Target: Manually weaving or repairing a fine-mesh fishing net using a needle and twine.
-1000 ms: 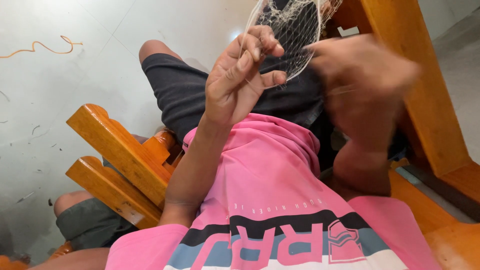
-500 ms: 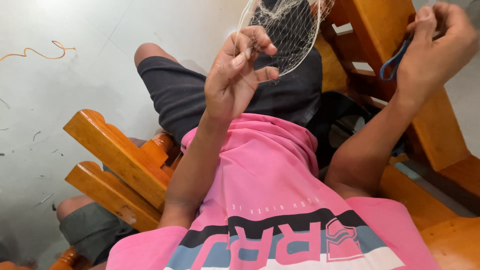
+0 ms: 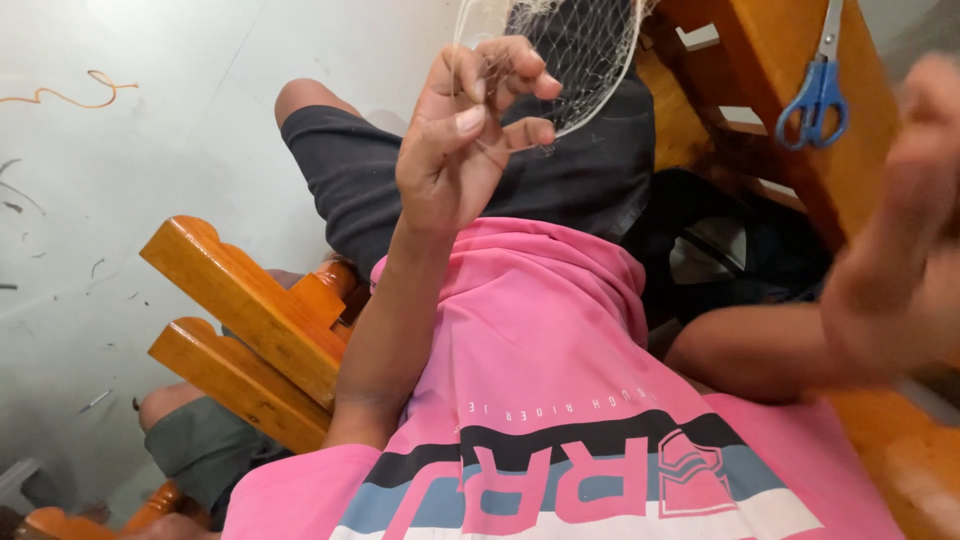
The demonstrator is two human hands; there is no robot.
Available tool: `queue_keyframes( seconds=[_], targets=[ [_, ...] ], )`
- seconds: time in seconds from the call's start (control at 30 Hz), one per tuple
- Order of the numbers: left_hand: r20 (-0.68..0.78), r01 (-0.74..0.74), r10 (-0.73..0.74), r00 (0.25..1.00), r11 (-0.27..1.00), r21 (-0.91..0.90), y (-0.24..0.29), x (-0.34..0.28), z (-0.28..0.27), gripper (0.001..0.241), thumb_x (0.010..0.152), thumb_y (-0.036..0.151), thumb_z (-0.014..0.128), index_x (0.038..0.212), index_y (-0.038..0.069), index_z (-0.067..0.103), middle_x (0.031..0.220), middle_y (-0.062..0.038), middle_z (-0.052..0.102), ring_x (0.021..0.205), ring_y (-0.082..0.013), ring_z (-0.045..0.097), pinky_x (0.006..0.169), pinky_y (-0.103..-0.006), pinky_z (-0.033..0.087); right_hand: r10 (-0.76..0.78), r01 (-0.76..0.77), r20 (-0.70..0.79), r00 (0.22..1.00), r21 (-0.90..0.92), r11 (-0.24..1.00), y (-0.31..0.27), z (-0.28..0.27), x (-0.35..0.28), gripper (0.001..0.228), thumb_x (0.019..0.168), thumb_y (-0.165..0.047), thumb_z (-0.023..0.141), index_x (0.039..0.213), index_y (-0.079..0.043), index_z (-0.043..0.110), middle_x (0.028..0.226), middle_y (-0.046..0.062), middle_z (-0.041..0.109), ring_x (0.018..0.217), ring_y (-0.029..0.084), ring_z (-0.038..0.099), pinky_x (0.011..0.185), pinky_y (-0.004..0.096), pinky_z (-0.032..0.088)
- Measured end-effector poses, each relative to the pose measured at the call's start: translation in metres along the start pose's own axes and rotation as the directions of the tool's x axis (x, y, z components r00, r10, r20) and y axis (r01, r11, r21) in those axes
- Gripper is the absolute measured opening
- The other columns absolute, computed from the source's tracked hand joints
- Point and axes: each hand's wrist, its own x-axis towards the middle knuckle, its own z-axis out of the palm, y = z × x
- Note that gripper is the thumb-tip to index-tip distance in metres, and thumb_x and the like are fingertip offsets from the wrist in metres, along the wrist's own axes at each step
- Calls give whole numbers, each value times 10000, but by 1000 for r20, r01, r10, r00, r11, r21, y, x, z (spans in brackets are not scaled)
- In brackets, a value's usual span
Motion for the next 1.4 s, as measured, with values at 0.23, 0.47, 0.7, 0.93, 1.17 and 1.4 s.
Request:
queue_keyframes(
  seconds=[0.23,0.47,0.7,0.93,1.17,1.4],
  targets=[
    [-3,-95,96,995,990,100,-2,2,-7,286,835,-73,553,975,136,415,1272,-130,504,1159,-228,528,836,-359,539,-316,272,125,941,277,921,-31,35,2,426,653,-351,683,984,-85,636,856,30,577,734,236,554,657,370,441],
    [123,-136,113,986,969,205,10,1,10,362,837,-128,546,997,145,371,1092,-61,409,1119,-169,451,837,-298,519,-777,557,43,628,672,487,-135,78,33,375,890,-98,488,1247,16,505,781,85,549,667,283,542,522,412,396],
    [140,-153,140,980,985,85,3,0,10,304,892,35,632,1025,149,384,1027,-57,438,1099,-185,449,826,-303,515,-662,678,-236,712,474,561,-175,92,48,406,851,-12,560,1254,31,568,646,13,488,528,217,471,416,350,354],
    [104,-132,136,985,991,-37,2,-1,1,147,977,124,574,1032,116,439,1002,-60,459,1087,-204,495,804,-326,550,-834,578,106,542,673,461,-91,40,39,438,981,-189,429,1405,-93,374,1024,68,575,901,326,574,542,472,419],
    [137,-83,96,986,992,-98,3,0,3,251,986,342,524,998,96,478,868,-63,459,985,-195,524,795,-325,548,-85,128,-442,893,68,989,-9,34,73,444,1130,-35,339,1277,198,688,1072,223,369,941,365,435,819,469,348],
    [173,-117,104,979,991,67,3,0,6,509,886,595,581,1012,127,423,824,-17,410,907,-148,464,824,-311,533,-226,397,-446,866,339,853,-36,60,115,135,956,74,741,895,80,620,869,182,602,813,339,550,764,417,454]
  ],
)
